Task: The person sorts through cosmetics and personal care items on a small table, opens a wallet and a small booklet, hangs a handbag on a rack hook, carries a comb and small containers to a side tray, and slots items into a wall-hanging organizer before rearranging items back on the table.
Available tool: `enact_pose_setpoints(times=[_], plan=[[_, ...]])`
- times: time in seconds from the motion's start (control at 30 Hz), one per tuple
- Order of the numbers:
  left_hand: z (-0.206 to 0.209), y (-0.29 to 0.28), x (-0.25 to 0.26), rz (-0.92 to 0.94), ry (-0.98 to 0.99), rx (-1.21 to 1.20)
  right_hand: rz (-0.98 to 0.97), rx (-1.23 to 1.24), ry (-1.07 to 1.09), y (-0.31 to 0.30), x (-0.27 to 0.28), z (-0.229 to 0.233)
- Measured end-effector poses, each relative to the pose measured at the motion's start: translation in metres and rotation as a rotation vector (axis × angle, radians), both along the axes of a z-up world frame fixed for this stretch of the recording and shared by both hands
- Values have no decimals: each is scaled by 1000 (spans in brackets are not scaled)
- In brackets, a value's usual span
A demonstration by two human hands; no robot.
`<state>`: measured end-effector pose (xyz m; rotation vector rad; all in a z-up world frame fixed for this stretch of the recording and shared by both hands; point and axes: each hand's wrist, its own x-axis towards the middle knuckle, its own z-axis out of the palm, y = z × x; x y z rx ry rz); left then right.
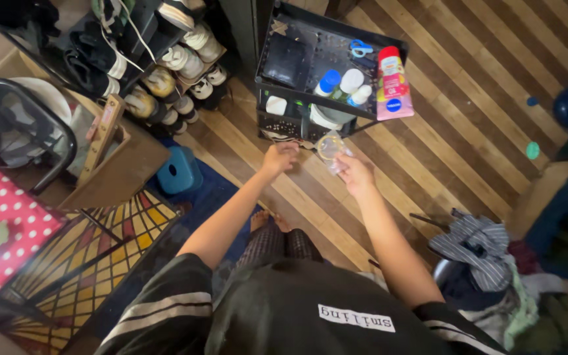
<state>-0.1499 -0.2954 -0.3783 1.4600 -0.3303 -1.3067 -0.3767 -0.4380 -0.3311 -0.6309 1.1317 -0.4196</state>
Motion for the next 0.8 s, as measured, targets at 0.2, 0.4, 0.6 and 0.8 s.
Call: enact_pose_setpoints(times=[0.2,0.4,0.6,0.8], plan=[[-88,-5,4,-25,165,0,30,-193,141,6,63,-95],[-142,-19,24,76,-98,-20,124,-984,230,-32,148,-129],[-131,-40,44,356,-793,-122,198,-1092,214,-54,204,-170],[-109,-39,59,293,-1135,-187,238,-1144,281,-60,225,-198]])
